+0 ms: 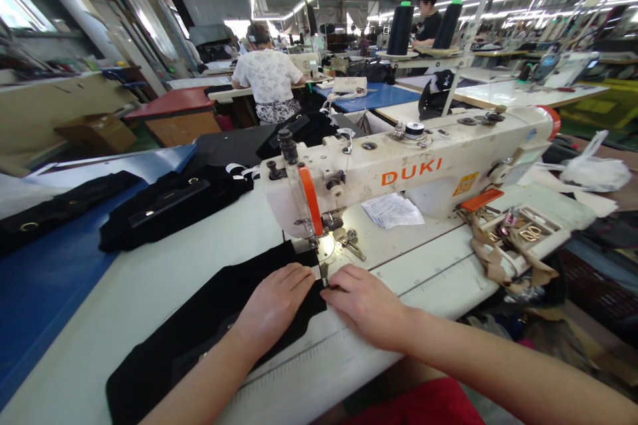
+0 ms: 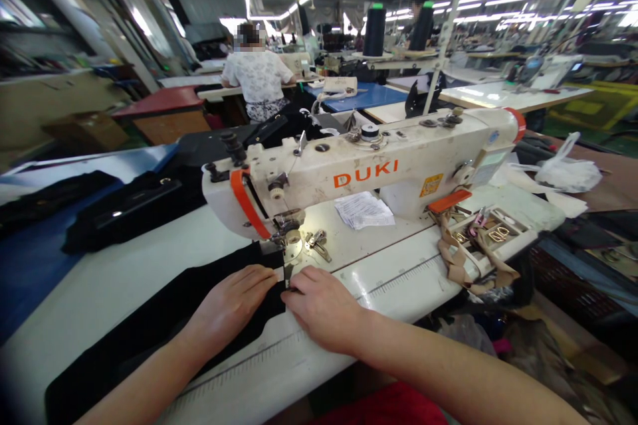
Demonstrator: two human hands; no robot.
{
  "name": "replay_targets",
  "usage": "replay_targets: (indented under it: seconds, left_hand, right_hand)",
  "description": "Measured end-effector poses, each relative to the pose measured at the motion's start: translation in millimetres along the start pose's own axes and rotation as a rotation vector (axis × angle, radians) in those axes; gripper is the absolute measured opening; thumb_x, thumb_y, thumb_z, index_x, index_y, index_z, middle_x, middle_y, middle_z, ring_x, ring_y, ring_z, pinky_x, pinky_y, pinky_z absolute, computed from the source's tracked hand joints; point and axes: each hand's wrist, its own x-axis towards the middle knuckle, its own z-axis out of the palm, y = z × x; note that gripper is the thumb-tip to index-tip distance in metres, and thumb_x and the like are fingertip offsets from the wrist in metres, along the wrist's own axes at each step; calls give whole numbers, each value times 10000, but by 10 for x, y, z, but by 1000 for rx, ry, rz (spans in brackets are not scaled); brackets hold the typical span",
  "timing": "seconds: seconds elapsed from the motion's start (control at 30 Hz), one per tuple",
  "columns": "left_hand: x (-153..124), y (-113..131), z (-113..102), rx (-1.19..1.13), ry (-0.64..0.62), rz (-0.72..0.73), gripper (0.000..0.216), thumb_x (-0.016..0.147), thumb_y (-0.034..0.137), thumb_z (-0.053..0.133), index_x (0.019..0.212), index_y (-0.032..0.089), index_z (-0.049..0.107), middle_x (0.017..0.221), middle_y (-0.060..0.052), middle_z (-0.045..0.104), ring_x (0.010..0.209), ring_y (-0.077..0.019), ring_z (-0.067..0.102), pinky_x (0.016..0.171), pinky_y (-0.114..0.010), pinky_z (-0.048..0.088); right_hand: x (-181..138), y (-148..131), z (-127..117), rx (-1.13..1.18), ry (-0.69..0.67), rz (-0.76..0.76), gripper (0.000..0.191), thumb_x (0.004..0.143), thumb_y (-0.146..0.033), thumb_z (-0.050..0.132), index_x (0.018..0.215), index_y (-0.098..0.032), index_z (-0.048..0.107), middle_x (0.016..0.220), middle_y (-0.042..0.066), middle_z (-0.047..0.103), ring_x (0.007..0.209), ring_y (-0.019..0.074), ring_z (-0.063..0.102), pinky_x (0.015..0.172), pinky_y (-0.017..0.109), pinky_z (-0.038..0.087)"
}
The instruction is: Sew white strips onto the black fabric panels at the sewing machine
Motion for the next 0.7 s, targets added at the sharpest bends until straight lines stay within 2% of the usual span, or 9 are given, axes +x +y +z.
replay_targets:
  seconds: [0.5,0.7]
  left_hand:
    - [-7,5,11,22,-21,-4,324,934,74,356,1002,111,671,992,-109,719,927,-215,670,845,-376,567]
    - [-21,61,-7,-25,-46,-70,341,939,109,356,1041,124,680,1042,-114,712,989,-213,658,897,-369,547]
  right_hand:
    - [95,69,-42,58,19,15,197,935,-143,484,1016,-143,664,923,80,622,911,209,502,839,320,450]
    - [256,210,11,-67,-17,-18,158,936,-173,527,1031,-131,646,925,84,620,921,213,508,852,337,438]
